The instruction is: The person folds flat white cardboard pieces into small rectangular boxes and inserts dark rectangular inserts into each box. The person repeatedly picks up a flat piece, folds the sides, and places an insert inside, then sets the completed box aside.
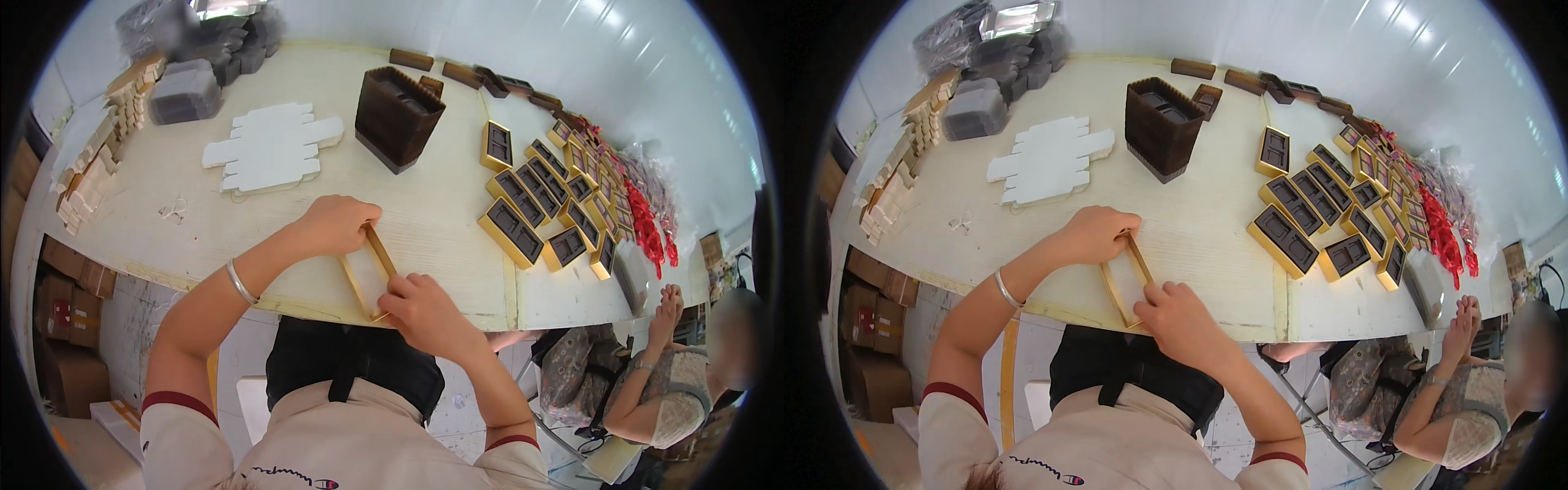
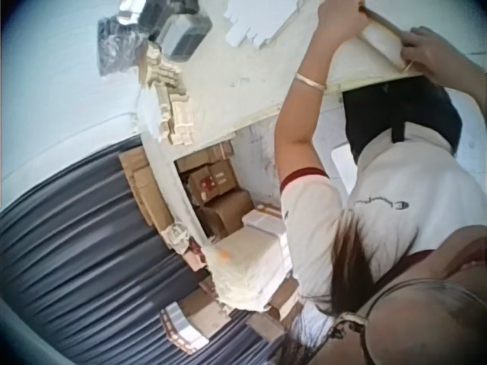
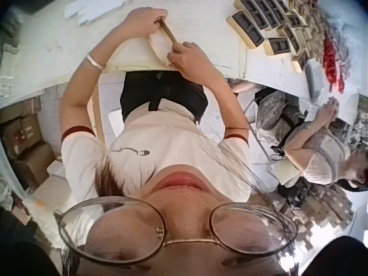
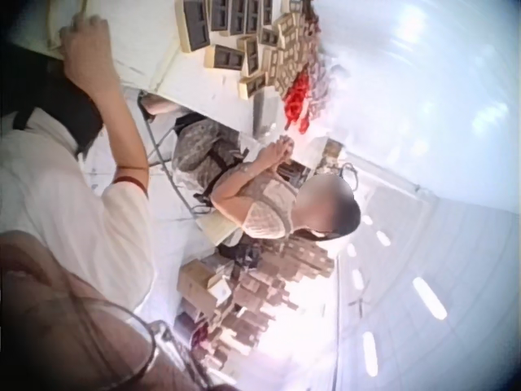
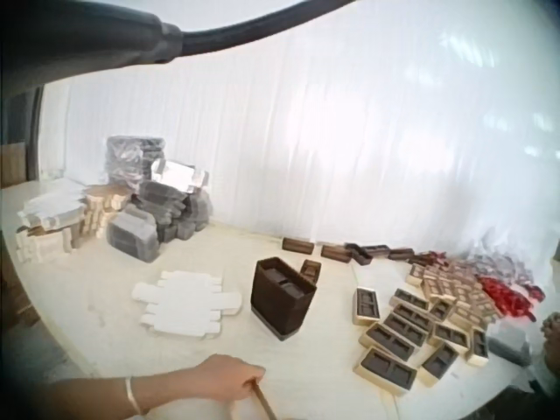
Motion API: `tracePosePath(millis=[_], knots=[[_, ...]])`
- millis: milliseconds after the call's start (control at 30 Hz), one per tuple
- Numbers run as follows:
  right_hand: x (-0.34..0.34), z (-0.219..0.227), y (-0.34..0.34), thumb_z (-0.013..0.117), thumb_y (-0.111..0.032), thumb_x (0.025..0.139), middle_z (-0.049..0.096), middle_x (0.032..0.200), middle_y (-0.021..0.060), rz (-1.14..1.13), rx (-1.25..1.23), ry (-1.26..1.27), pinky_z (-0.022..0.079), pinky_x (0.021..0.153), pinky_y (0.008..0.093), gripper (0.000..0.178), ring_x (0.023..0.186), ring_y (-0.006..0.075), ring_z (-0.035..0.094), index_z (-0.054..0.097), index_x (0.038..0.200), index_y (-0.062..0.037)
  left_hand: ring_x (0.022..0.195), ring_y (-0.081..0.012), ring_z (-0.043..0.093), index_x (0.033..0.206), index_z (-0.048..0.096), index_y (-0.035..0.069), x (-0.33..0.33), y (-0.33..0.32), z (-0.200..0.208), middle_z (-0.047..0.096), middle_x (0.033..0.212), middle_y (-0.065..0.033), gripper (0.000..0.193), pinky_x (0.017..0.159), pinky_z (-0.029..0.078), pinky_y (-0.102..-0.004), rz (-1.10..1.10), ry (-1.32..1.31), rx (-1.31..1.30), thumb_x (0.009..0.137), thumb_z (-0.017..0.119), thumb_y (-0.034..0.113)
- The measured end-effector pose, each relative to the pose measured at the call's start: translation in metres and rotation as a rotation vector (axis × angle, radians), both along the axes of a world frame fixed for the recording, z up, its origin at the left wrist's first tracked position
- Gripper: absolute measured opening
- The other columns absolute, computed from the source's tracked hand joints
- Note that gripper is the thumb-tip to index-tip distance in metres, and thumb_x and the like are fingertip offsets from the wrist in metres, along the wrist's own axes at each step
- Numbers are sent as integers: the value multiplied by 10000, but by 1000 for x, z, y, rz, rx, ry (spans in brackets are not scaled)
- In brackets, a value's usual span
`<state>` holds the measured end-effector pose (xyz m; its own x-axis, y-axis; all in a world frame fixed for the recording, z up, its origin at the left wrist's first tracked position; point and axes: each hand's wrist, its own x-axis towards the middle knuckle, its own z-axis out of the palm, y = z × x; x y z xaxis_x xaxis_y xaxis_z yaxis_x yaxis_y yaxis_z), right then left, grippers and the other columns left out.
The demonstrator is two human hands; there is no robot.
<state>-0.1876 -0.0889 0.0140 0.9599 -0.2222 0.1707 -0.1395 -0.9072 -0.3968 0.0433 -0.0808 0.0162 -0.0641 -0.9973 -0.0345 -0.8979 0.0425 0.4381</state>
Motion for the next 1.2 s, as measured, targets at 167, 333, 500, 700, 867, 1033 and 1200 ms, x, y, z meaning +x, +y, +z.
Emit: tracePosePath(millis=[167, 333, 500, 700, 867, 1033, 1200], knots=[[-1, 45, -43, 692, -79, 770, 588, 1077, 150, -176, -67, -361, 467, 807, 375, 279, 953, 325, 583, 625, 1038, -40, 721, -315, 605, 963, 572, 55, 8, 31, -4, 635, 767, -133, 214, 644, 464, -396, 237, 64, -12, 795, 614, 180], [68, 68, -127, 705, -129, 800, 602, 1036, 139, -367, -377, -687, 468, 791, 401, 245, 925, 317, 577, 643, 1008, -15, 939, -324, 617, 1285, 507, 54, 1, 59, 31, 619, 1074, -186, 636, 785, 491, -400, 286, 195, 20, 781, 719, 379], [116, 71, -163, 695, -182, 769, 648, 849, 116, -439, -632, -268, 469, 742, 401, 143, 833, 299, 590, 685, 770, -40, 819, -209, 514, 1355, 474, 97, 3, 75, 22, 567, 1141, -94, 708, 735, 466, -303, 31, 430, -19, 722, 784, 167], [114, 94, -163, 706, -227, 766, 673, 792, 177, -463, -352, -225, 522, 710, 409, 193, 792, 352, 651, 684, 776, -35, 759, -181, 470, 1323, 468, 115, -8, 83, 5, 519, 1238, -64, 725, 697, 458, -271, 128, 398, -88, 682, 806, 89], [100, 121, -151, 639, -141, 893, 536, 820, 160, -310, -77, -507, 426, 681, 376, 202, 728, 280, 522, 614, 865, 58, 804, -181, 503, 1362, 431, 113, -12, 85, 11, 418, 1428, -78, 841, 704, 460, -288, 176, 284, -152, 637, 853, 169], [22, 148, -97, 626, -161, 762, 647, 965, 90, -215, 635, -465, 507, 838, 286, 449, 866, 189, 655, 555, 1153, 47, 881, -176, 526, 1437, 358, 71, 6, 94, 22, 321, 1497, -178, 999, 723, 457, -289, 109, 298, -590, 638, 865, 387], [-12, 89, -86, 644, -150, 796, 658, 1006, 107, -180, 1185, -89, 493, 777, 231, 392, 894, 122, 609, 610, 1136, 42, 922, -219, 548, 1435, 361, 75, -7, 89, 40, 247, 1512, -266, 1022, 764, 485, -311, -120, 148, -652, 630, 861, 457]])
